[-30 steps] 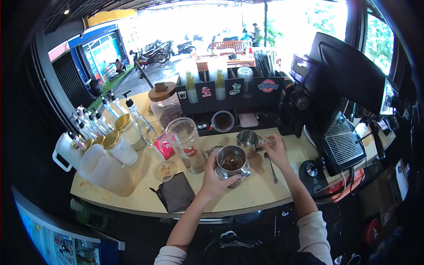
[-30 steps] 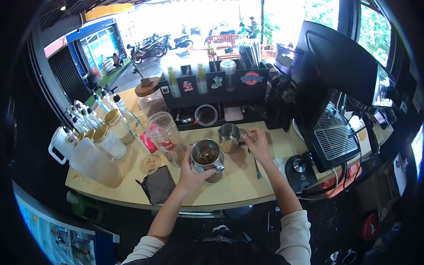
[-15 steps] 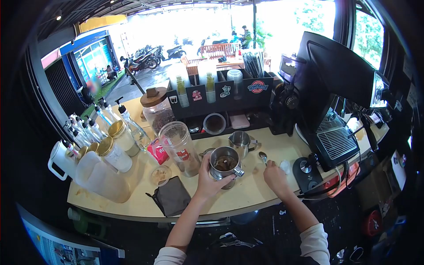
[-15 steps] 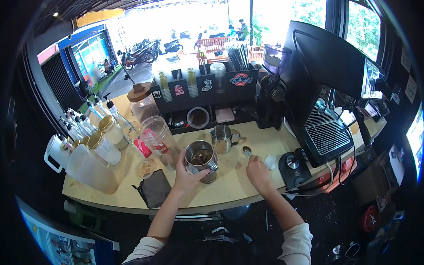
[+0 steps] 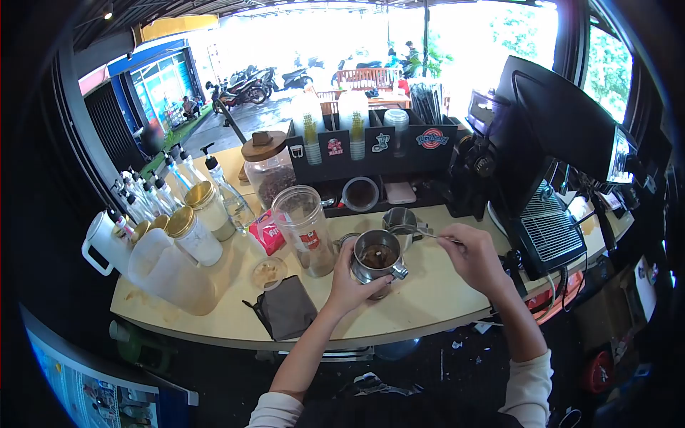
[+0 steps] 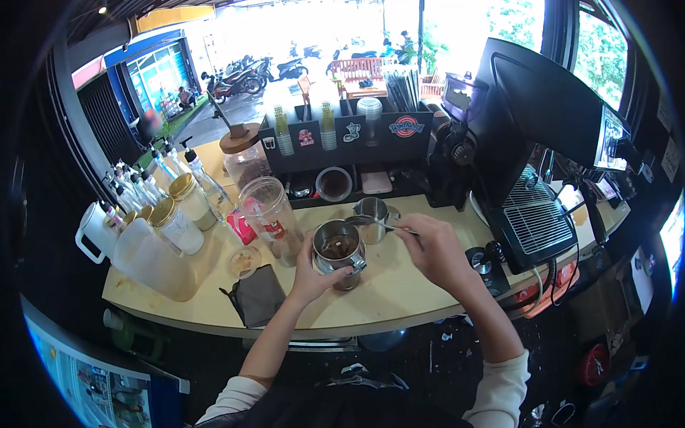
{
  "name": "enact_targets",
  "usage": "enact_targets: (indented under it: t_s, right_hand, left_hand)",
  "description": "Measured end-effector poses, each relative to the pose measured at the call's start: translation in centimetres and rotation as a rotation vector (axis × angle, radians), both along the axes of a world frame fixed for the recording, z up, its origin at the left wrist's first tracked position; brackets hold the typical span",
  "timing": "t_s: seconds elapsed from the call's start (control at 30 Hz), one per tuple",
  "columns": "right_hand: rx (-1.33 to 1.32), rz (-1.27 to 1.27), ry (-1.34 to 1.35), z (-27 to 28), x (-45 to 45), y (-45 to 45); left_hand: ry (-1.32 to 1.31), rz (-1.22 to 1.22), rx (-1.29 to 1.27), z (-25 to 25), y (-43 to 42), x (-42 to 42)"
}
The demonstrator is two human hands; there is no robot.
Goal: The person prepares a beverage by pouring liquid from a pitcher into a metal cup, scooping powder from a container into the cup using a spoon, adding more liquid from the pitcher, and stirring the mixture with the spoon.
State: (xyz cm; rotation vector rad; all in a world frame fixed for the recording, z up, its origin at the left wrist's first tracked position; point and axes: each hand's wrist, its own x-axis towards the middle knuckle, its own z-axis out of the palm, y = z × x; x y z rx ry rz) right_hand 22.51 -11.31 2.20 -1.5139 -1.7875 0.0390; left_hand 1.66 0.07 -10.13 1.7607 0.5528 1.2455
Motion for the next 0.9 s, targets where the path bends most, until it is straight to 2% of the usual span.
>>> enact_targets:
  t_s: [0.07,0.13,0.27,0.33,0.43,0.53,0.73,0.9]
  right_hand:
    - [0.083,0.093,-0.081,0.5,-1.3,1.1]
    - [0.102,0.137,-0.313,0.3,-2.2,2.5]
    - [0.058,0.161,-0.371,0.7,-3.8,4.1]
    - [-0.076,0.354,0.018,1.3,-4.0,4.6]
    - [-0.036,0.456,0.092,1.6,-3.8,5.0]
    - [0.033,0.434,-0.053,1.3,-3.2,5.2]
    - [-0.027,0.597,-0.026,1.4,-3.2,4.9]
    - [-0.038,0.56,-0.056,1.4,-2.8,5.3]
  left_hand:
    - [0.001,0.002,-0.006,-0.4,0.2,0.0]
    - [0.001,0.002,-0.01,-0.2,0.1,0.1]
    - [0.006,0.009,-0.01,0.1,0.0,0.0]
    - [0.005,0.016,-0.008,0.0,0.0,0.0]
    - [-0.011,-0.014,-0.026,0.1,0.1,0.0]
    - [0.0,-0.022,-0.027,0.3,-0.1,-0.1]
    - [0.013,0.003,-0.009,0.3,0.0,-0.1]
    - [0.145,0.087,0.079,1.9,-0.4,-0.4]
